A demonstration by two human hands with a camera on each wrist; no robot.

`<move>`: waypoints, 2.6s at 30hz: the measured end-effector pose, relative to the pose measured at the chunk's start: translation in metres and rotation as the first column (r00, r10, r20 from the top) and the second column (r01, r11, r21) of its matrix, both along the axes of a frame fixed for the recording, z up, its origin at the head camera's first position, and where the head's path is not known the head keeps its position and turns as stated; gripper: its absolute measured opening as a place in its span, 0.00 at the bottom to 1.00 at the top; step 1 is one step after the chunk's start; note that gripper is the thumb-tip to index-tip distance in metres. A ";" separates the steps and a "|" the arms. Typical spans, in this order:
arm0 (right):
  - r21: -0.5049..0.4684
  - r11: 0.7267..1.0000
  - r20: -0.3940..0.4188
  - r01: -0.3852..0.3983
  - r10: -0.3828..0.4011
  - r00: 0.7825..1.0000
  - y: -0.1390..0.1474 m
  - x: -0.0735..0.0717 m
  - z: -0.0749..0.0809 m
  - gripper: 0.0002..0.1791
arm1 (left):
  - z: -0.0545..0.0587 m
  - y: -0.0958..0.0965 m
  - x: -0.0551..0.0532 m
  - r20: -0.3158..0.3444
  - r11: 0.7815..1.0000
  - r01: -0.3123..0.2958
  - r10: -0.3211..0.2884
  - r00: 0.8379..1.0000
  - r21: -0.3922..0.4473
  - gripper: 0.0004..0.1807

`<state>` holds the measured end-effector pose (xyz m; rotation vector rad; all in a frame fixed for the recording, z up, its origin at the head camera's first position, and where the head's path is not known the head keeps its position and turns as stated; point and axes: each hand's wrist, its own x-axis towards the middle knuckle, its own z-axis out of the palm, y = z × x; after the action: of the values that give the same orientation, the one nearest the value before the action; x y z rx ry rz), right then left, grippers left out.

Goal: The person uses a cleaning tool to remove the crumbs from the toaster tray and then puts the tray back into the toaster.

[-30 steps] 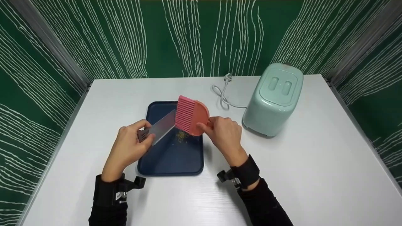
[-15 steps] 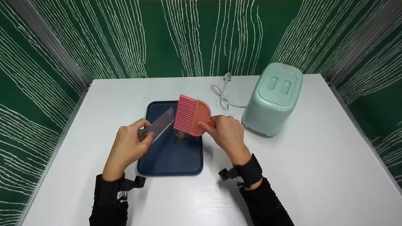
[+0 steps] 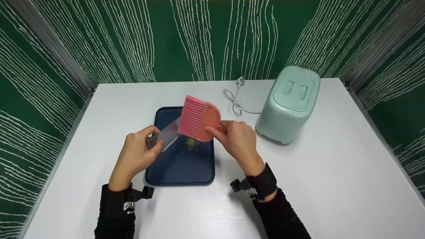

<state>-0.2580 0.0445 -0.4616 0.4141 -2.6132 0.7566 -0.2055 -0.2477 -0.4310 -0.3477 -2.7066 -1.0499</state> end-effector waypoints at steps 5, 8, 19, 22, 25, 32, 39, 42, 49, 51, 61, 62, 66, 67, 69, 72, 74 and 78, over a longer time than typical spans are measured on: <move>0.023 0.993 0.032 -0.115 0.114 0.993 -0.008 0.007 0.004 0.33 | -0.001 -0.001 -0.002 0.005 1.000 -0.022 0.022 1.000 0.005 0.06; 0.037 0.990 0.037 -0.135 0.134 0.990 -0.012 0.011 0.004 0.32 | -0.002 -0.001 -0.002 -0.002 1.000 -0.024 0.024 1.000 0.005 0.06; 0.064 0.997 -0.003 -0.036 0.036 0.999 -0.010 0.005 -0.006 0.32 | -0.002 -0.001 -0.001 0.003 0.999 -0.019 0.019 1.000 0.038 0.06; 0.067 0.998 -0.014 0.017 -0.016 1.000 -0.008 0.001 -0.010 0.31 | -0.002 -0.002 0.000 0.007 0.999 -0.014 0.014 1.000 0.047 0.06; 0.062 0.996 -0.024 0.064 -0.062 0.998 -0.005 -0.001 -0.013 0.29 | -0.001 -0.002 0.001 0.011 0.999 -0.008 0.007 1.000 0.049 0.06; 0.048 0.991 0.010 0.121 -0.122 0.992 0.002 -0.006 -0.013 0.30 | 0.000 -0.002 0.002 0.017 0.999 -0.004 0.003 1.000 0.037 0.05; 0.035 0.991 -0.016 0.128 -0.127 0.992 0.003 -0.005 -0.010 0.30 | 0.000 -0.003 0.002 0.026 0.999 -0.032 0.031 0.999 0.010 0.06; 0.026 0.994 -0.038 0.105 -0.104 0.994 0.000 -0.003 -0.008 0.30 | -0.001 -0.002 0.002 0.023 1.000 -0.024 0.023 0.999 0.012 0.06; 0.042 0.995 -0.063 0.094 -0.091 0.994 -0.007 -0.003 -0.013 0.31 | -0.001 0.000 0.002 0.003 1.000 -0.009 0.009 1.000 0.023 0.05; 0.051 0.994 -0.065 0.100 -0.097 0.993 -0.007 -0.003 -0.015 0.32 | 0.000 0.001 0.002 0.004 0.999 -0.005 0.005 1.000 0.032 0.05; 0.060 0.990 -0.050 0.126 -0.123 0.991 -0.007 -0.004 -0.020 0.31 | 0.003 0.010 0.006 -0.026 0.999 0.011 -0.010 1.000 0.033 0.04; 0.060 0.990 -0.047 0.129 -0.126 0.991 -0.007 -0.004 -0.021 0.31 | 0.003 0.011 0.006 -0.027 1.000 0.010 -0.009 1.000 0.030 0.04; 0.058 0.989 -0.033 0.136 -0.134 0.990 -0.006 -0.005 -0.022 0.31 | 0.003 0.013 0.008 -0.027 1.000 0.010 -0.010 1.000 0.020 0.04; 0.057 0.989 -0.029 0.136 -0.134 0.991 -0.006 -0.005 -0.023 0.31 | 0.003 0.013 0.008 -0.028 1.000 0.009 -0.009 1.000 0.018 0.04; 0.056 0.989 -0.023 0.135 -0.134 0.991 -0.006 -0.005 -0.023 0.31 | 0.003 0.013 0.008 -0.031 1.000 0.006 -0.006 1.000 0.010 0.04; 0.056 0.989 -0.013 0.134 -0.134 0.991 -0.006 -0.004 -0.022 0.31 | 0.004 0.013 0.008 -0.035 1.000 -0.001 0.001 0.999 -0.007 0.04; 0.062 0.989 -0.009 0.137 -0.137 0.991 -0.006 -0.004 -0.021 0.31 | 0.004 0.013 0.008 -0.044 1.000 -0.010 0.009 0.999 -0.026 0.04; 0.069 0.987 -0.011 0.147 -0.146 0.989 -0.005 -0.003 -0.020 0.30 | 0.004 0.013 0.008 -0.059 0.997 -0.027 0.023 0.998 -0.071 0.04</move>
<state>-0.2614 0.0390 -0.4817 0.2398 -2.6358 0.6161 -0.1980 -0.2342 -0.4273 -0.3494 -2.6944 -0.9235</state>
